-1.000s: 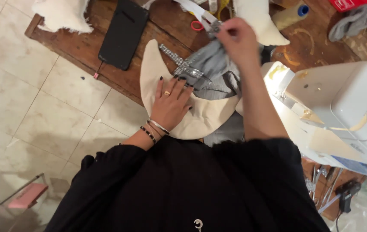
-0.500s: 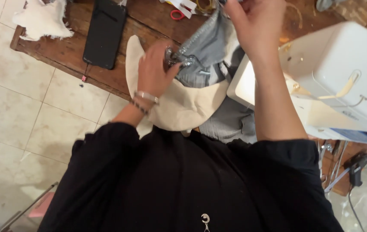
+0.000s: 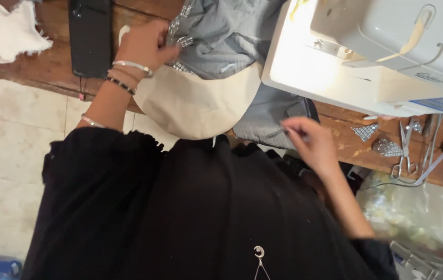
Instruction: The person cuts a strip of silver sequined fabric using scissors and then applies hot glue to the edges of the fabric using a glue gun. The person handles the fabric and tools on a wooden workbench.
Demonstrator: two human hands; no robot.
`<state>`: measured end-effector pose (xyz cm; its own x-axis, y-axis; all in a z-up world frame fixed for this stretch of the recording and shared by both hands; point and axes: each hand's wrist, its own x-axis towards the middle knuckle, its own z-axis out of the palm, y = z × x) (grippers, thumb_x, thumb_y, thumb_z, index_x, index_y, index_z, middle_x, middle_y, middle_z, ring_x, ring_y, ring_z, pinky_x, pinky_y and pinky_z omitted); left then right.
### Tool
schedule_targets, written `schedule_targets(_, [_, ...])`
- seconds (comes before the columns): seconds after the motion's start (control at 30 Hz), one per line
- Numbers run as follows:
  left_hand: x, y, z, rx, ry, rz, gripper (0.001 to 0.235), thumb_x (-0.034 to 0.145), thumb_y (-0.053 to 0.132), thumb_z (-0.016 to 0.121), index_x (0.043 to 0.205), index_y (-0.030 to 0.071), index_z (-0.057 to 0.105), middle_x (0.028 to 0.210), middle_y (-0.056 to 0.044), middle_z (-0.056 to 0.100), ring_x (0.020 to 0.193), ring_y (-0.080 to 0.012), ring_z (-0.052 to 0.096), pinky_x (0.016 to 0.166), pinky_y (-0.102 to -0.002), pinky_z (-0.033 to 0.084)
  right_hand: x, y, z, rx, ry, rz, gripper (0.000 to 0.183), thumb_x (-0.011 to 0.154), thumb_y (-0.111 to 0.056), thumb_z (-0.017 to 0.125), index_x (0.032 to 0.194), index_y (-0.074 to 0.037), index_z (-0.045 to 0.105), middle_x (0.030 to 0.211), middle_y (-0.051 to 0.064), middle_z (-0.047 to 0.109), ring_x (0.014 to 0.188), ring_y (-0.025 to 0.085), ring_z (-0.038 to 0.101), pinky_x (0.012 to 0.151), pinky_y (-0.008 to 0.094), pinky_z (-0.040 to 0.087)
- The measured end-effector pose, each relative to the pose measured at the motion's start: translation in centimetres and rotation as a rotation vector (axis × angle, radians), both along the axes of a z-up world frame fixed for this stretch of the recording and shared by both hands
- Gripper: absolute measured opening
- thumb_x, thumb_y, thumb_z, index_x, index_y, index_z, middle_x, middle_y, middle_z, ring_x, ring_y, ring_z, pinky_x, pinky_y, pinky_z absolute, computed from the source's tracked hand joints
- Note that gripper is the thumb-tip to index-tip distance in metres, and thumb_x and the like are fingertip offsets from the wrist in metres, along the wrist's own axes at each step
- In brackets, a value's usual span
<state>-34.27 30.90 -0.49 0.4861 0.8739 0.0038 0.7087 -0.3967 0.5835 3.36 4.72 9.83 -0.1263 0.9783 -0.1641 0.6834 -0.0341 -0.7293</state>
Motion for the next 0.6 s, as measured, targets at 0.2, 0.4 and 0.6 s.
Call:
schedule_targets(0.2, [-2.1, -0.2, 0.1, 0.081, 0.139, -0.135, 0.032, 0.092, 0.032, 0.083, 0.082, 0.015, 0.058, 0.074, 0.0, 0.06, 0.07, -0.0269, 0.06, 0.064, -0.044, 0.038, 2.5, -9.6, -3.4, -0.218, 0.001, -0.481, 0.013, 0.099, -0.013, 0.071, 0.112, -0.014, 0.075, 0.104, -0.004, 0.076, 0.089, 0.006, 0.066, 0.085, 0.022, 0.051])
schedule_targets(0.4, [-1.6, 0.0, 3.5, 0.417, 0.114, -0.179, 0.023, 0.098, 0.009, 0.083, 0.11, 0.009, 0.064, 0.08, -0.013, 0.07, 0.068, -0.0391, 0.065, 0.061, -0.047, 0.047, 2.4, -9.4, -2.2, -0.185, 0.011, -0.556, 0.016, 0.1, -0.011, 0.07, 0.116, -0.012, 0.075, 0.109, -0.002, 0.076, 0.095, 0.007, 0.067, 0.088, 0.024, 0.052])
schedule_targets(0.6, [0.3, -2.3, -0.2, 0.293, 0.309, -0.176, 0.018, 0.099, 0.033, 0.073, 0.093, 0.016, 0.072, 0.081, -0.004, 0.064, 0.069, -0.0309, 0.063, 0.056, -0.046, 0.044, 1.1, -8.2, -1.9, -0.152, 0.046, -0.484, 0.014, 0.102, -0.012, 0.067, 0.114, -0.012, 0.074, 0.11, -0.002, 0.074, 0.089, 0.009, 0.065, 0.086, 0.023, 0.05])
